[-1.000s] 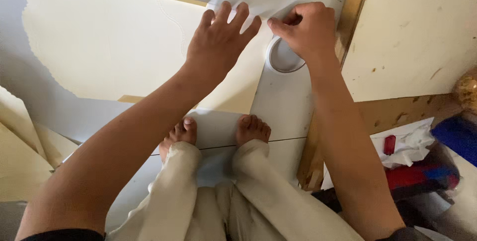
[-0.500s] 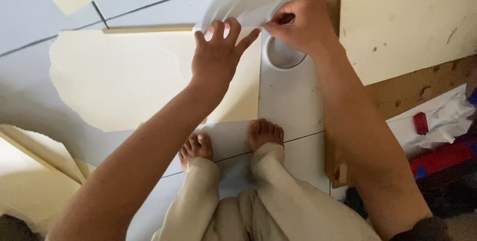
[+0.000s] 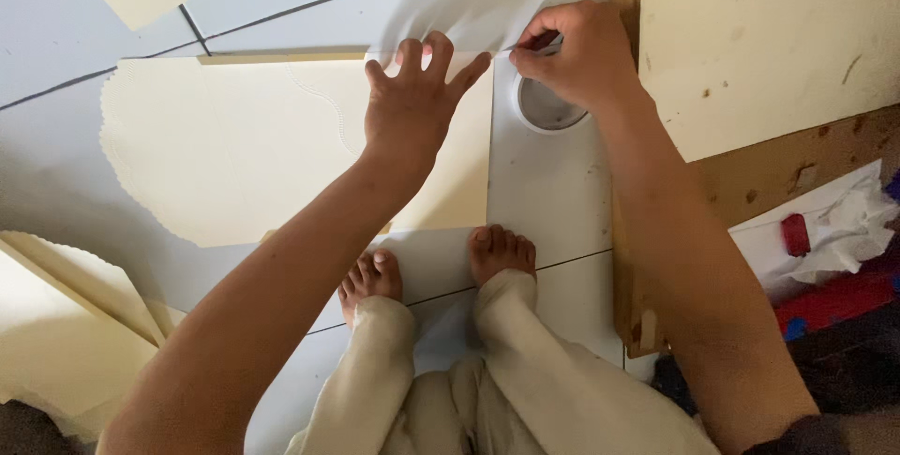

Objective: The person repeatedly picks up off-white paper sheets from a pile on the floor and secures them to a wooden frame using clear adhesive tape. They smooth the paper with their hands and tear the tape from the roll to attach each sheet.

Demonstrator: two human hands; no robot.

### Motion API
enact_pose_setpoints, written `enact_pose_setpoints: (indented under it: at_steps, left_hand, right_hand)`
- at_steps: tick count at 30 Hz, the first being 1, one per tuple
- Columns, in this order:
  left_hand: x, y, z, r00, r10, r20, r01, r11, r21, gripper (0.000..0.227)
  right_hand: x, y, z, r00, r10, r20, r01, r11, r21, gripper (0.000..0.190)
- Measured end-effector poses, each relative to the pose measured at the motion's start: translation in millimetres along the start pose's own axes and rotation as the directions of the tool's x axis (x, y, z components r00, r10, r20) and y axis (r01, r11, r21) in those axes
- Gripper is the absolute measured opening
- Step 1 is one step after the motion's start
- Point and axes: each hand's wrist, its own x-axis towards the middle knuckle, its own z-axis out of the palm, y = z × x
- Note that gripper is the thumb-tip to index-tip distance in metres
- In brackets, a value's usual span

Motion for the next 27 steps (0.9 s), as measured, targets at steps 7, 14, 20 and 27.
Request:
enact_pose_setpoints:
  at_steps: [7,14,20,27]
  left_hand:
    - [2,2,-3,1.0,-0.001,0.009,0.001,1.0,-0.004,0.147]
    - [2,-1,-3,0.998,0.012,-0.058,-0.014,0.999,-0.033,0.146]
    - [8,8,9,0.972,-0.065,-0.227,0.055,0.997,-0.048,0.102]
    - [11,12,10,0.992,-0.072,-0.108,0.066,0.996,-0.056,0.128]
  right_hand:
    - [0,3,2,0.998,0.057,0.012,-0.058,0.998,0.006,0.004]
    - [-1,-1,-1,0.999,-0.032,-0.014,0.032,0.999,0.005,0.004]
    - [3,18,7,0.996,-0.085,-0.018,0.083,0.992,-0.095,0.009]
    - [-8,-4,4,0.98,-0.191,0.049,0.197,0.958,-0.209,0.007]
